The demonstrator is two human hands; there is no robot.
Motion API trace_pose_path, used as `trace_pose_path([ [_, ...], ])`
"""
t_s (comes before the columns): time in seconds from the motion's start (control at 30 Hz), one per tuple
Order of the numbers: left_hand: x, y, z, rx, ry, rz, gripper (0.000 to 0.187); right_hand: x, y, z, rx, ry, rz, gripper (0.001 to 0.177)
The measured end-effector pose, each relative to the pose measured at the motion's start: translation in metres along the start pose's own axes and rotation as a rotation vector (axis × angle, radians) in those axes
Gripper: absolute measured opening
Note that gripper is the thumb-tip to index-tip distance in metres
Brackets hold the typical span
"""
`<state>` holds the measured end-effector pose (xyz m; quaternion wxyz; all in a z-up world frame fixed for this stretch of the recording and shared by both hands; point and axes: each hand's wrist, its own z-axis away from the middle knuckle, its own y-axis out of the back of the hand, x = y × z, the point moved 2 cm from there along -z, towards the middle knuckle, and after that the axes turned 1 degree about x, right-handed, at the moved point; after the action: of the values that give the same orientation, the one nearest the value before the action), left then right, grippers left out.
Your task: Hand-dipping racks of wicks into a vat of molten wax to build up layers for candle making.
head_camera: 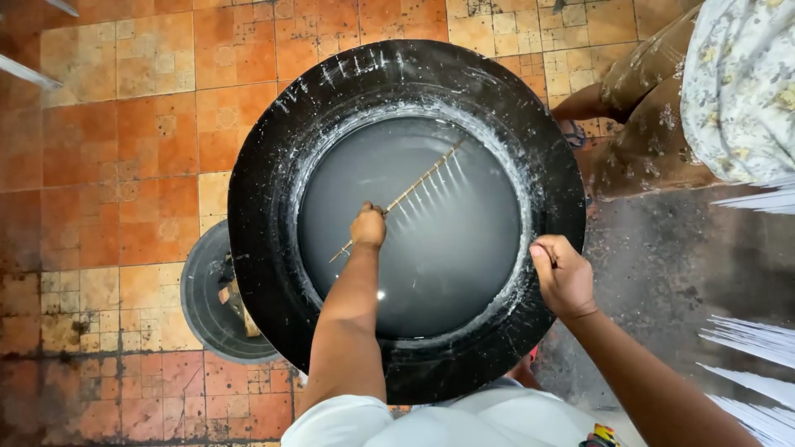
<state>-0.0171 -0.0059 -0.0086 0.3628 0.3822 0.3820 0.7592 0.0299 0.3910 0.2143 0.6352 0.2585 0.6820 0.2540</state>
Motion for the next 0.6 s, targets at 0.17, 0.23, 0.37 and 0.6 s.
trace_pose_path([
  [0.17, -0.003, -0.008, -0.001, -0.012, -0.003, -0.012, 0.028, -0.003, 0.001, -0.002, -0.014, 0.002, 0.009, 0.009],
  [0.23, -0.002, -0.008, 0.003, -0.008, 0.000, -0.001, 0.028, -0.001, 0.000, -0.002, -0.012, 0.018, 0.004, 0.009],
  [0.37, 0.004, 0.001, 0.017, 0.006, 0.005, -0.004, 0.026, -0.001, -0.001, -0.004, -0.013, 0.026, -0.025, 0.009],
  [0.6, 0.041, 0.064, 0.082, 0.062, -0.066, -0.113, 0.022, 0.003, -0.007, -0.014, 0.018, 0.126, -0.070, 0.010],
])
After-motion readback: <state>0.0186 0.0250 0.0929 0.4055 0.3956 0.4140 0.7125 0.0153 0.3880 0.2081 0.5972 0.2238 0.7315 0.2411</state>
